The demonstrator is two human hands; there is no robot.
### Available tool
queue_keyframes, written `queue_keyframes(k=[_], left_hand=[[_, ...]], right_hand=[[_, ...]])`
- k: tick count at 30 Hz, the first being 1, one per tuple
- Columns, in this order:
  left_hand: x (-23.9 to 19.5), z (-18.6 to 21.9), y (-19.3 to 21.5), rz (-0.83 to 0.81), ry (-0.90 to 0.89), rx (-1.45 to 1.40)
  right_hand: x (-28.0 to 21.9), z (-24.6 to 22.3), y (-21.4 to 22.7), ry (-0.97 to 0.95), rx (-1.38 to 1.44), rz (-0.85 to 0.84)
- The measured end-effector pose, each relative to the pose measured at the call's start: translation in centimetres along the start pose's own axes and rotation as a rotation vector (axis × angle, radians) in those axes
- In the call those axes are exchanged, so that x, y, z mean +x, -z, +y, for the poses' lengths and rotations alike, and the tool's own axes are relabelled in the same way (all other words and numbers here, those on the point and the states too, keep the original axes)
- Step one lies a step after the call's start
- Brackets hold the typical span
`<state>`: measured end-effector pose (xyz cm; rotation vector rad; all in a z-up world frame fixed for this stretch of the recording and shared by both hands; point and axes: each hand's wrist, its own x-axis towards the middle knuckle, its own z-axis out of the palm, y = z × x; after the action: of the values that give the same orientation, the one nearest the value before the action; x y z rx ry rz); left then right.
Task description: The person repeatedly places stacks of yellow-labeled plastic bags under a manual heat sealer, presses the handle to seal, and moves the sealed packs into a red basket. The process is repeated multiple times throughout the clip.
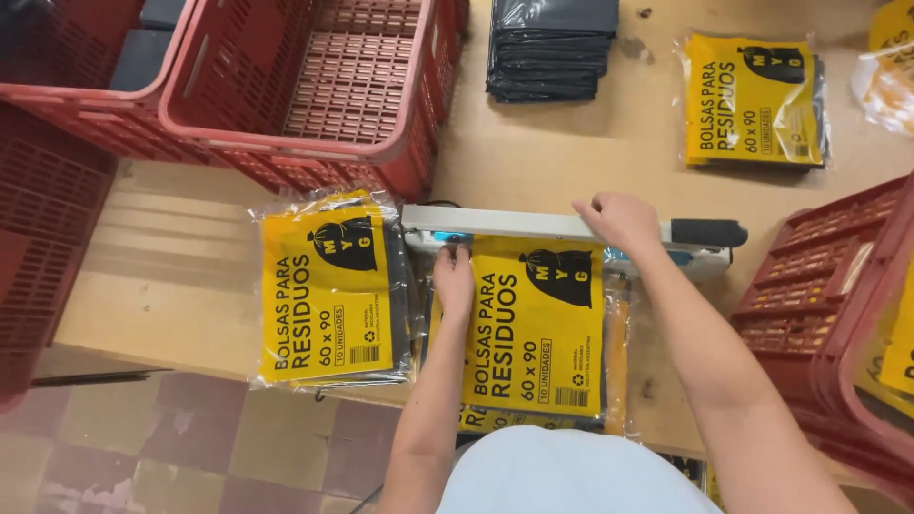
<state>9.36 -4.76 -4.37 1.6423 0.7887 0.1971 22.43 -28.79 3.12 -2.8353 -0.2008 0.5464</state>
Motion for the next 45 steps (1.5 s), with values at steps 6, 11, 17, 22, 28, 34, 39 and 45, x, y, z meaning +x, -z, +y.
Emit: queue_keyframes(k=[6,11,17,22,28,34,39,45], left_hand=[[-1.2,2.4,1.0,-0.055,0.057,0.0],[-2.1,1.2,2.0,-0.184,0.052,0.141],[-4.2,3.6,3.3,-0.303,0.099,0.299],[-5.2,3.4,4.0,-0.367,0.143,0.467],[-6.6,4.6,4.5,-0.349,0.133,0.469],[-7.4,5.6,4.5,-0.377,0.141,0.473],[-7.7,5.6,4.5,-0.38,0.07,0.52],[-8.2,4.0,3.8,-0.388,0.021,0.557]], right_hand=[[0.5,0.6,-1.2,0.031,0.014,0.125],[0.7,0.7,-1.1,0.013,-0.007,0.084],[0.5,1.1,-1.3,-0.001,-0.015,0.064],[0.4,1.0,-1.4,0.001,0.006,0.083],[0.3,1.1,-1.4,-0.001,-0.03,0.091],[0.6,1.3,-1.9,0.017,-0.049,0.121],[0.8,1.6,-2.0,0.008,-0.049,0.089],[1.2,1.6,-2.3,0.042,-0.064,0.056]])
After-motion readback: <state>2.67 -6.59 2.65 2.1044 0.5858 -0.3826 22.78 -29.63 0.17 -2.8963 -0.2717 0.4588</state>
